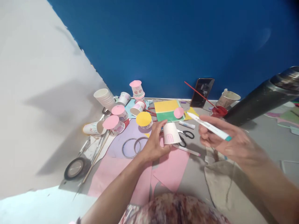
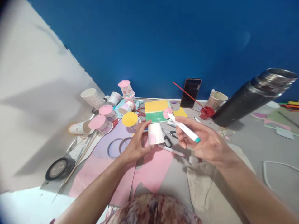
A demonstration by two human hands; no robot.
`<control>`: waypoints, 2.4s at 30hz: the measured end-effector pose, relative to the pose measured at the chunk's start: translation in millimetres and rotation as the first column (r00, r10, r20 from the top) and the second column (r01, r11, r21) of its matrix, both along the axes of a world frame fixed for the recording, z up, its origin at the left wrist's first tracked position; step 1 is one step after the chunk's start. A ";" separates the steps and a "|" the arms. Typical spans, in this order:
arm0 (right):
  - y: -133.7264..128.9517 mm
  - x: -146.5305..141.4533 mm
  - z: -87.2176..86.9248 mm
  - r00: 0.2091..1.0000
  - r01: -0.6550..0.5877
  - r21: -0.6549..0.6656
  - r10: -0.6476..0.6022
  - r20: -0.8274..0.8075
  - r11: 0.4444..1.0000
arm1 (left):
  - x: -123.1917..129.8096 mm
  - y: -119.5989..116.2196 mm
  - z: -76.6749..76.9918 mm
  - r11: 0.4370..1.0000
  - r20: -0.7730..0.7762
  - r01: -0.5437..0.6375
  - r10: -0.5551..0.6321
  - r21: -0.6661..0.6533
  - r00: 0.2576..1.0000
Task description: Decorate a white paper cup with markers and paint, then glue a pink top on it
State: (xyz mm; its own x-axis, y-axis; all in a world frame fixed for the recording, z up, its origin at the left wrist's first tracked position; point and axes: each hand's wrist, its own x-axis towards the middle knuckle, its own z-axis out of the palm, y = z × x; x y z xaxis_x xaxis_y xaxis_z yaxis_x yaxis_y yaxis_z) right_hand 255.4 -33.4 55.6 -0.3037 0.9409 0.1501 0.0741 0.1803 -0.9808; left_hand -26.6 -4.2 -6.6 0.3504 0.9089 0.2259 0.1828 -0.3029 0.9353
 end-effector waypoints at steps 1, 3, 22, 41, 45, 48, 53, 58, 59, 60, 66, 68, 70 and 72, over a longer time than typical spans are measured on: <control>-2.5 -6.2 -4.9 0.999 0.047 0.026 -0.047 0.010 0.999 | -1.3 0.3 -0.6 1.000 -0.024 0.007 -0.007 0.028 1.000; -4.6 -19.4 -21.3 0.982 0.188 0.044 -0.187 -0.022 0.981 | -3.4 0.7 -1.8 0.998 -0.046 0.020 -0.018 0.053 0.999; 97.4 -52.3 -26.2 0.734 0.319 -0.160 -0.350 -0.582 0.934 | -0.4 4.4 -4.5 0.996 -0.137 -0.051 0.061 0.078 0.989; 57.8 -74.4 -31.3 0.667 0.202 -0.307 -0.360 -0.652 0.930 | -5.7 3.4 -6.1 0.990 -0.153 0.014 0.009 0.142 0.988; 46.1 -80.5 -29.3 0.723 0.198 -0.287 -0.337 -0.603 0.937 | -6.1 3.0 -7.7 0.989 -0.101 0.031 -0.017 0.144 0.995; 42.1 -85.5 -26.2 0.764 0.173 -0.310 -0.326 -0.557 0.935 | -6.1 2.3 -9.4 0.989 -0.085 0.039 -0.027 0.140 0.996; 41.9 -81.2 -11.4 0.790 0.150 -0.324 -0.310 -0.529 0.934 | -6.2 3.0 -6.7 0.997 -0.070 -0.012 0.018 0.077 0.997; 23.9 -69.2 -20.0 0.833 0.254 -0.263 -0.348 -0.429 0.931 | -6.0 3.3 -0.1 0.998 -0.043 -0.046 0.047 0.040 0.998; 18.9 -67.3 -25.5 0.837 0.285 -0.232 -0.360 -0.412 0.930 | -5.9 3.3 -0.1 0.998 -0.046 -0.036 0.038 0.041 0.998; 14.1 -65.5 -30.9 0.845 0.315 -0.190 -0.366 -0.389 0.930 | -5.7 3.5 -0.7 0.999 -0.049 -0.025 0.027 0.042 0.998; -2.2 -56.1 -41.7 0.940 0.331 0.162 -0.309 -0.146 0.930 | -5.9 5.2 -6.8 0.999 -0.056 0.025 -0.023 0.038 0.998; -3.6 -54.6 -39.4 0.948 0.319 0.262 -0.311 -0.072 0.911 | -6.3 5.8 -7.0 0.999 -0.061 0.043 -0.041 0.033 0.997; -4.2 -54.1 -38.0 0.946 0.308 0.334 -0.324 -0.008 0.891 | -6.7 6.3 -6.5 0.998 -0.069 0.053 -0.051 0.028 0.996; -4.4 -54.3 -37.9 0.940 0.303 0.374 -0.340 0.034 0.877 | -6.8 6.4 -6.1 0.998 -0.073 0.059 -0.057 0.029 0.996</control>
